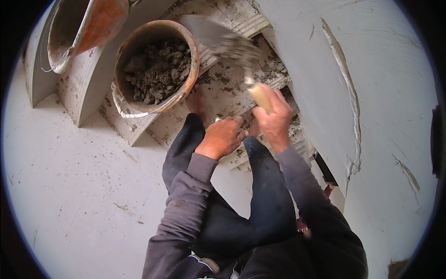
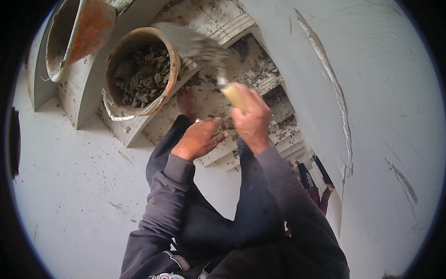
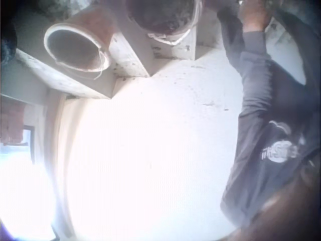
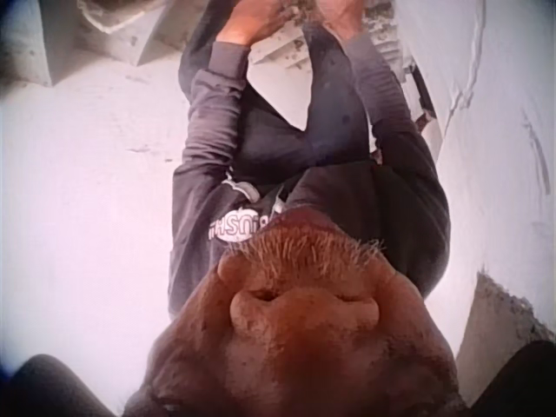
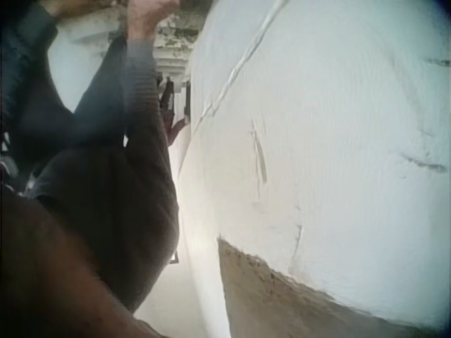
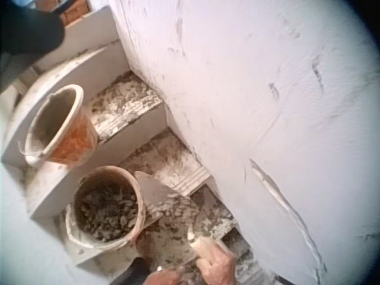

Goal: The person applies mortar to concrete stairs using a trowel, taking the material from a bucket.

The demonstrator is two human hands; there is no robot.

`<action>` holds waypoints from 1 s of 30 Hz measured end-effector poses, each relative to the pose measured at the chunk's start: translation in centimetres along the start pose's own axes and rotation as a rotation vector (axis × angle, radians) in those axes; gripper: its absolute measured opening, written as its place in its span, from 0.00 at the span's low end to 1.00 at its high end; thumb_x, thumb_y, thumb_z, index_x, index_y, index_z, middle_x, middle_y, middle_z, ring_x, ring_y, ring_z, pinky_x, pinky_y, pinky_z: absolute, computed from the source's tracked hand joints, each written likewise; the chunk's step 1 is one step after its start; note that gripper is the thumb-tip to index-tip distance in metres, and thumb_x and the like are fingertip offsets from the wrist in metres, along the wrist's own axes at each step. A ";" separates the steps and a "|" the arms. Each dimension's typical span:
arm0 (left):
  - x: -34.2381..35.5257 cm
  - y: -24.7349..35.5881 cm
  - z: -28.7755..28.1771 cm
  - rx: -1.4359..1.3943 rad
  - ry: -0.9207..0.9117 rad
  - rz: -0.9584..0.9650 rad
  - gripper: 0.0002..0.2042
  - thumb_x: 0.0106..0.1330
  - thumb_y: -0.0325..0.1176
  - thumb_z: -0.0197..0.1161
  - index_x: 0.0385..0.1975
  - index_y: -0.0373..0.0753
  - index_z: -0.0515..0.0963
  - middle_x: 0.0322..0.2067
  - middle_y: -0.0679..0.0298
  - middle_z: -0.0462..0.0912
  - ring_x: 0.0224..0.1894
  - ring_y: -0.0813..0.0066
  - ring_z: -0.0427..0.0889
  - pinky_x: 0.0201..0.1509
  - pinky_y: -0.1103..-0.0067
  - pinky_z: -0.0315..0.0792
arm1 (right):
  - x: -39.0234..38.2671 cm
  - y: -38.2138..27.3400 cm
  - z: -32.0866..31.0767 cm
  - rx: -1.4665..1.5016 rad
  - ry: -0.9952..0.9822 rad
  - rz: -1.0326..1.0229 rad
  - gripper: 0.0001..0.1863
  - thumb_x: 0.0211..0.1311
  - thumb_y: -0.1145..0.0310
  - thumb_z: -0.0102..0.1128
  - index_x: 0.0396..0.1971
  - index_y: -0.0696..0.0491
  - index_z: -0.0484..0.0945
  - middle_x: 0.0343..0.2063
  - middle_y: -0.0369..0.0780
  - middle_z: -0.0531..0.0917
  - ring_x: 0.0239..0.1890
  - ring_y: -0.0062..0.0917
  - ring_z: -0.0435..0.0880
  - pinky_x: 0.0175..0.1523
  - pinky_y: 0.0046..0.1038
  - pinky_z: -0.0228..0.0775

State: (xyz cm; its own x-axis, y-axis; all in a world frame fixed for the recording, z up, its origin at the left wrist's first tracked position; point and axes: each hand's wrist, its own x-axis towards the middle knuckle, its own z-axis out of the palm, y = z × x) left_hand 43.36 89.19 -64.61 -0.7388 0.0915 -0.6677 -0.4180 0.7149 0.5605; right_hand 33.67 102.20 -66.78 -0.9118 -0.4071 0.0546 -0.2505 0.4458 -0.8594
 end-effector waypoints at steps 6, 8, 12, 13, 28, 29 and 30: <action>-0.1 0.1 -1.1 -0.025 -0.020 0.005 0.16 0.65 0.42 0.56 0.42 0.35 0.71 0.33 0.48 0.78 0.40 0.49 0.77 0.44 0.62 0.70 | -5.4 9.5 -1.5 0.218 -0.229 0.817 0.20 0.47 0.74 0.56 0.45 0.56 0.75 0.21 0.38 0.77 0.17 0.20 0.73 0.22 0.25 0.68; -0.1 0.3 -0.9 -0.022 -0.030 0.011 0.16 0.65 0.42 0.56 0.42 0.35 0.71 0.33 0.48 0.78 0.40 0.49 0.77 0.44 0.62 0.70 | -5.1 11.6 0.0 0.476 -0.316 1.073 0.16 0.54 0.69 0.55 0.44 0.55 0.74 0.20 0.38 0.76 0.14 0.18 0.71 0.17 0.24 0.64; -0.1 0.5 -0.6 -0.031 -0.029 0.027 0.17 0.65 0.42 0.55 0.45 0.35 0.71 0.35 0.49 0.77 0.40 0.50 0.77 0.44 0.63 0.70 | -4.2 15.1 5.3 0.818 -0.253 1.221 0.14 0.59 0.65 0.52 0.44 0.54 0.73 0.19 0.38 0.74 0.13 0.19 0.70 0.14 0.25 0.63; 0.0 0.6 -0.6 -0.023 -0.041 0.020 0.17 0.66 0.42 0.55 0.45 0.35 0.71 0.35 0.49 0.77 0.40 0.50 0.77 0.44 0.63 0.70 | -3.7 15.7 6.5 0.846 -0.266 1.221 0.15 0.60 0.64 0.51 0.44 0.54 0.73 0.19 0.38 0.74 0.13 0.19 0.70 0.14 0.26 0.63; -0.8 -0.1 -1.6 -0.009 -0.057 0.005 0.17 0.66 0.42 0.55 0.46 0.35 0.70 0.35 0.52 0.76 0.39 0.52 0.76 0.43 0.64 0.69 | -2.4 16.4 7.6 0.983 -0.272 1.155 0.17 0.64 0.62 0.46 0.47 0.54 0.72 0.19 0.37 0.73 0.13 0.20 0.70 0.15 0.26 0.63; -0.8 0.0 -1.5 -0.009 -0.057 0.008 0.17 0.66 0.42 0.55 0.46 0.35 0.70 0.35 0.52 0.76 0.39 0.52 0.76 0.43 0.64 0.69 | -1.8 16.6 7.8 0.983 -0.270 1.154 0.17 0.64 0.62 0.46 0.47 0.54 0.72 0.19 0.37 0.73 0.13 0.20 0.70 0.15 0.26 0.63; -0.8 0.0 -1.3 -0.001 -0.051 0.008 0.17 0.66 0.42 0.56 0.46 0.35 0.70 0.35 0.52 0.76 0.39 0.53 0.76 0.43 0.64 0.69 | -1.1 17.1 8.2 0.984 -0.222 1.178 0.16 0.64 0.62 0.45 0.47 0.55 0.72 0.19 0.37 0.73 0.13 0.20 0.70 0.15 0.27 0.63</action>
State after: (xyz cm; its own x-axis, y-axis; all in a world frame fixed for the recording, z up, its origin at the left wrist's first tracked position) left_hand 43.32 88.22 -63.44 -0.7140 0.1329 -0.6874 -0.4128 0.7131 0.5666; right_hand 33.10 103.73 -85.75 -0.3458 -0.3606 -0.8662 0.9352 -0.0580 -0.3492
